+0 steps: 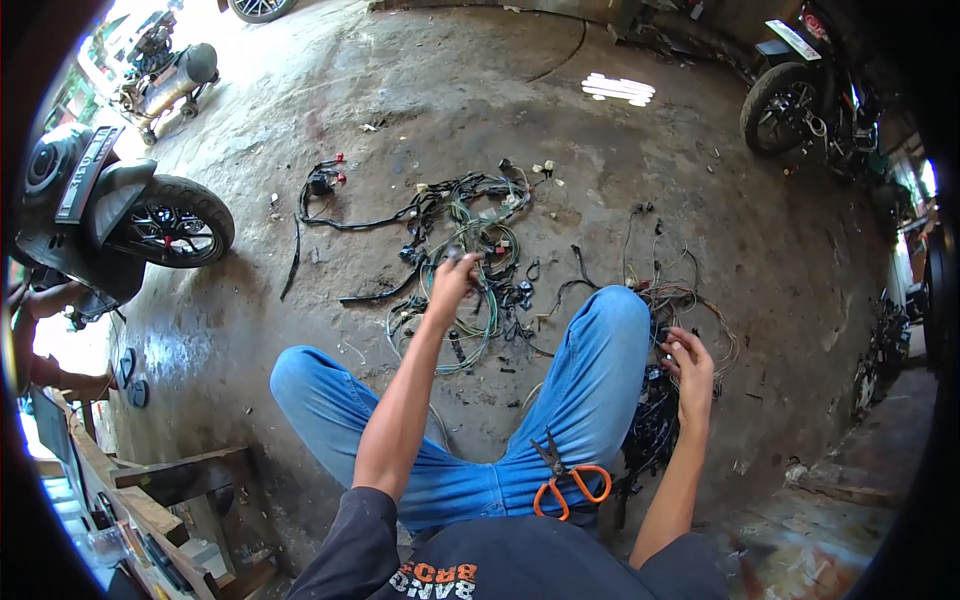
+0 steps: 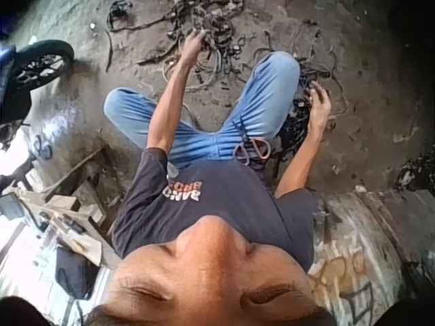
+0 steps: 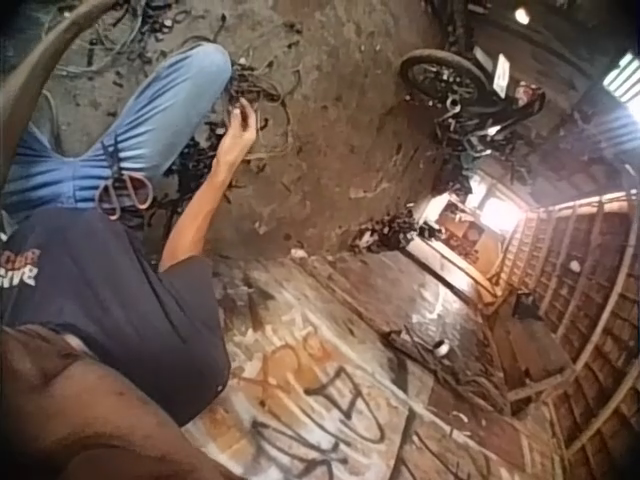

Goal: Repairing a motorcycle wiring harness by cutting and stripping wires.

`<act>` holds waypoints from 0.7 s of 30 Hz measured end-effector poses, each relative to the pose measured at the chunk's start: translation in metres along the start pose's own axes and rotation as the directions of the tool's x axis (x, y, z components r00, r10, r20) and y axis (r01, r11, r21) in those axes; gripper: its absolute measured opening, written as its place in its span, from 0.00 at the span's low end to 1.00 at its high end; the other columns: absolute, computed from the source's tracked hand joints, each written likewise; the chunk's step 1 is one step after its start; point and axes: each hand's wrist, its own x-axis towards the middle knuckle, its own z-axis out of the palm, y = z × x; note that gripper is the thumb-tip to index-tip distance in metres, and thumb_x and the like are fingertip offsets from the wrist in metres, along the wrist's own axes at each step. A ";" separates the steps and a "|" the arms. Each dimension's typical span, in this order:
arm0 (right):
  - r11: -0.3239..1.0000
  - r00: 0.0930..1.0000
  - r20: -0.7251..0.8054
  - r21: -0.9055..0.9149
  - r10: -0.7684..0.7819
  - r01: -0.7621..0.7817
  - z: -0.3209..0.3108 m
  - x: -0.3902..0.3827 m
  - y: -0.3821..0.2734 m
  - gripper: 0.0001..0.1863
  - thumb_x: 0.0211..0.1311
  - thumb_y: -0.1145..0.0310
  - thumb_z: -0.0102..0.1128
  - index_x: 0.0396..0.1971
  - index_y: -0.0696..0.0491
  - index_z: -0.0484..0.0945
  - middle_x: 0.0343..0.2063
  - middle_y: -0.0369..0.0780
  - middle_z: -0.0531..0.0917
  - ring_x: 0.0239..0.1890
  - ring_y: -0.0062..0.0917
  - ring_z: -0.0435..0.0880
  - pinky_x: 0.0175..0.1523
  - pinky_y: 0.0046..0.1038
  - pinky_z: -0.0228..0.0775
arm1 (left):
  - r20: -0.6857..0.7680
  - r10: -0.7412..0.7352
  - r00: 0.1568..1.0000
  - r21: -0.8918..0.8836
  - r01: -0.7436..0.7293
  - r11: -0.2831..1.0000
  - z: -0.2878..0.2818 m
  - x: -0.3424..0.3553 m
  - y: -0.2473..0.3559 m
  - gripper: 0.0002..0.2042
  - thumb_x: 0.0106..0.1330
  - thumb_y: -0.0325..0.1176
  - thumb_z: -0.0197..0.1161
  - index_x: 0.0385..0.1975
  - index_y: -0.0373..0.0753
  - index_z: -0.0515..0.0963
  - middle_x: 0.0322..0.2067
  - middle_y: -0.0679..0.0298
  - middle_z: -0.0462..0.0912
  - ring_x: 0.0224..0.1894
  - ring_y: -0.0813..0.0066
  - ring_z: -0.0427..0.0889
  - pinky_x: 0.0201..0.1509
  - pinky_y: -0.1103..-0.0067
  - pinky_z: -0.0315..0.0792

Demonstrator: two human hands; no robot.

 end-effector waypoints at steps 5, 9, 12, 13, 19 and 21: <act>0.889 0.886 -0.083 0.020 -0.455 0.458 0.037 -0.048 -0.079 0.15 0.74 0.70 0.51 0.53 0.59 0.80 0.44 0.39 0.84 0.47 0.22 0.82 0.54 0.24 0.74 | 0.309 0.376 0.873 0.377 -0.476 0.795 0.105 -0.115 0.106 0.16 0.79 0.42 0.48 0.43 0.37 0.80 0.22 0.71 0.71 0.25 0.81 0.71 0.30 0.79 0.66; 0.952 0.931 0.296 0.279 -0.212 0.128 0.091 -0.066 -0.109 0.24 0.78 0.55 0.48 0.56 0.61 0.77 0.49 0.46 0.84 0.50 0.28 0.84 0.55 0.26 0.76 | 0.460 0.451 0.764 0.453 -0.640 0.621 0.120 -0.200 0.117 0.16 0.80 0.39 0.43 0.37 0.38 0.77 0.16 0.58 0.75 0.19 0.63 0.80 0.27 0.69 0.73; 0.931 0.758 0.652 0.255 0.032 -0.259 0.125 -0.072 -0.107 0.31 0.77 0.52 0.49 0.65 0.64 0.66 0.49 0.50 0.83 0.48 0.33 0.86 0.49 0.29 0.80 | 0.438 0.393 0.808 0.509 -0.583 0.633 0.119 -0.258 0.084 0.09 0.77 0.33 0.49 0.43 0.36 0.75 0.20 0.54 0.78 0.22 0.53 0.82 0.27 0.64 0.73; 0.924 0.707 0.706 0.239 0.045 -0.298 0.132 -0.076 -0.108 0.34 0.77 0.51 0.48 0.67 0.64 0.62 0.49 0.52 0.83 0.47 0.35 0.87 0.46 0.29 0.81 | 0.438 0.340 0.832 0.487 -0.538 0.688 0.119 -0.273 0.078 0.09 0.78 0.34 0.49 0.44 0.36 0.74 0.20 0.53 0.79 0.22 0.54 0.82 0.27 0.65 0.73; 0.919 0.681 0.730 0.227 0.058 -0.322 0.137 -0.086 -0.085 0.26 0.76 0.67 0.52 0.67 0.62 0.62 0.44 0.49 0.83 0.32 0.26 0.84 0.36 0.26 0.80 | 0.361 0.120 0.925 0.332 -0.248 0.910 0.092 -0.311 0.041 0.17 0.81 0.41 0.44 0.46 0.34 0.76 0.22 0.63 0.80 0.22 0.77 0.77 0.28 0.76 0.70; 0.814 0.659 0.750 0.349 0.055 -0.465 0.136 -0.090 -0.077 0.24 0.75 0.68 0.53 0.66 0.61 0.64 0.38 0.44 0.82 0.28 0.22 0.80 0.32 0.24 0.76 | 0.425 0.043 0.904 0.237 -0.157 0.959 0.078 -0.307 0.032 0.20 0.81 0.43 0.43 0.46 0.34 0.78 0.21 0.66 0.80 0.23 0.76 0.78 0.28 0.78 0.70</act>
